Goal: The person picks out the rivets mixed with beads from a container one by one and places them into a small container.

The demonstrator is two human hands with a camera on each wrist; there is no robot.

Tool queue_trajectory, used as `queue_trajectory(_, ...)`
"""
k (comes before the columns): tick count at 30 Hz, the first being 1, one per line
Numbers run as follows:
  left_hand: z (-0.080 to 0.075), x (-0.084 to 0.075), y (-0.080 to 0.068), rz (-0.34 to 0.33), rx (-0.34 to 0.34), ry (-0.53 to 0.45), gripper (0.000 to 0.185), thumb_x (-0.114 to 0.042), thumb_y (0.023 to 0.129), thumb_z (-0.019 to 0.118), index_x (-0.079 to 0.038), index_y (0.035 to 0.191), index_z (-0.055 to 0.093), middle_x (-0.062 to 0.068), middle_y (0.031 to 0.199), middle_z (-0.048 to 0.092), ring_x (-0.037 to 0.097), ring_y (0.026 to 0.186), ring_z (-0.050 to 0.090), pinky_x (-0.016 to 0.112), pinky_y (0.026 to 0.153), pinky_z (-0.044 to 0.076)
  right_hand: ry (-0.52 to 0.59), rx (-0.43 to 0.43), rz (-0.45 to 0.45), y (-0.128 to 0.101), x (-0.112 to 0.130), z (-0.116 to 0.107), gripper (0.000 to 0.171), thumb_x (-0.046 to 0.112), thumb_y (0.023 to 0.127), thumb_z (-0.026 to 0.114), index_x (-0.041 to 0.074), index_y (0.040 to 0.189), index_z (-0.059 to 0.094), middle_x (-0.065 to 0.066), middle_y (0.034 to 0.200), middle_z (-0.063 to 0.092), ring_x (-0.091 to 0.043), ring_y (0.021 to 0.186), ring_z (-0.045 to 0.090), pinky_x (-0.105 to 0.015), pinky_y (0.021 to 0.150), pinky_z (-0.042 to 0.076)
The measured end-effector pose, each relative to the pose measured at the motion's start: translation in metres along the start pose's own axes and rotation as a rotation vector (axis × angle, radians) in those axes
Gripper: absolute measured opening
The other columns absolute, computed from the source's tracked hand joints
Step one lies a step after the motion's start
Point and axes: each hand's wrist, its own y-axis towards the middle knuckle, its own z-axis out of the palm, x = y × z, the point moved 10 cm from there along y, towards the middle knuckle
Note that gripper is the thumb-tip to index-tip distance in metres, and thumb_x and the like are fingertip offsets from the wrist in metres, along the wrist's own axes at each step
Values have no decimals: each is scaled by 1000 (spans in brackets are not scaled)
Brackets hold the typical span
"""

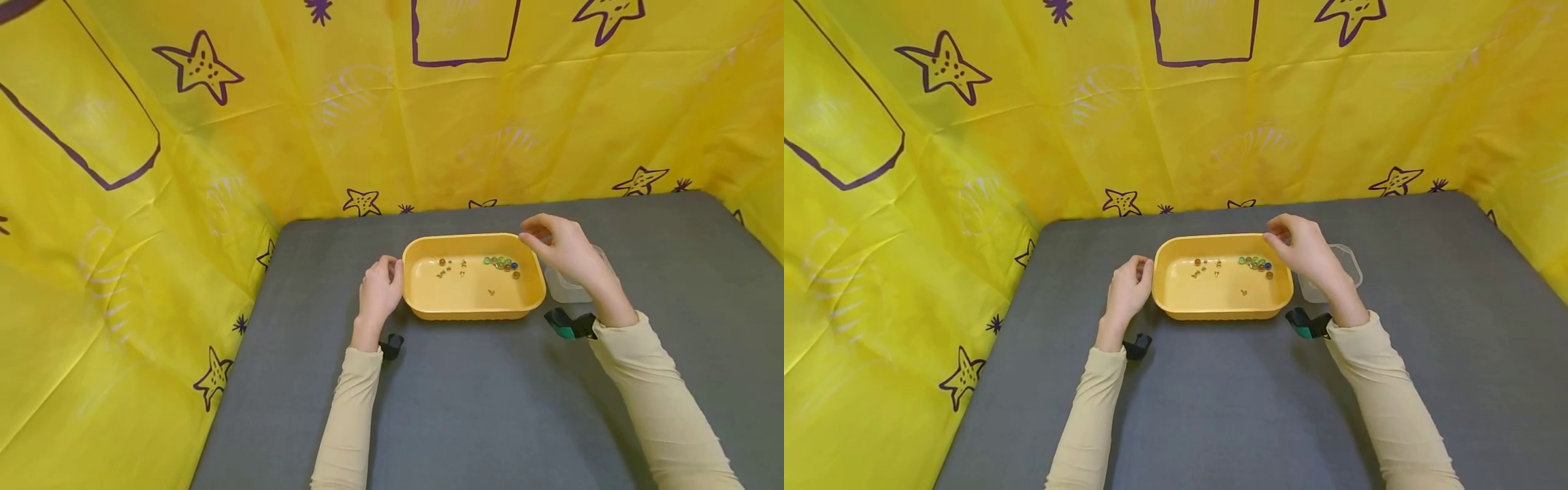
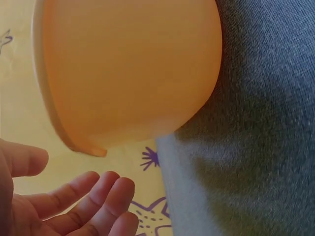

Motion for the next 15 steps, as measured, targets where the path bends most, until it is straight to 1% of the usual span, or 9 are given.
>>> queue_trajectory(4, 4, 5, 1, -27, 7, -8, 30, -27, 95, 47, -2, 101, 62, 7, 78, 61, 23, 67, 58, 39, 62, 47, 8, 98, 26, 10, 1, 13, 30, 16, 94, 53, -8, 112, 57, -24, 103, 60, -34, 92, 57, -48, 80, 44)
queue_trajectory(10, 10, 12, 1, -82, 34, -49, 31, -31, 96, 46, -5, 102, 61, 4, 72, 61, 20, 60, 56, 37, 58, 45, -2, 219, 97, 23, -7, 31, 31, 19, 94, 55, -6, 111, 59, -22, 104, 60, -33, 93, 56, -46, 80, 44)
queue_trajectory(13, 13, 15, 0, -108, 49, -57, 34, -35, 96, 45, -6, 103, 60, 4, 72, 62, 19, 59, 56, 37, 57, 45, -1, 278, 120, 26, -11, 39, 32, 20, 94, 55, -7, 111, 58, -22, 102, 60, -30, 88, 57, -43, 76, 46)
queue_trajectory(15, 15, 17, 0, -122, 57, -52, 36, -38, 96, 44, -6, 103, 59, 4, 72, 61, 19, 59, 56, 37, 57, 44, 6, 311, 133, 28, -13, 44, 32, 20, 94, 55, -7, 110, 58, -20, 98, 61, -27, 83, 58, -41, 72, 47)
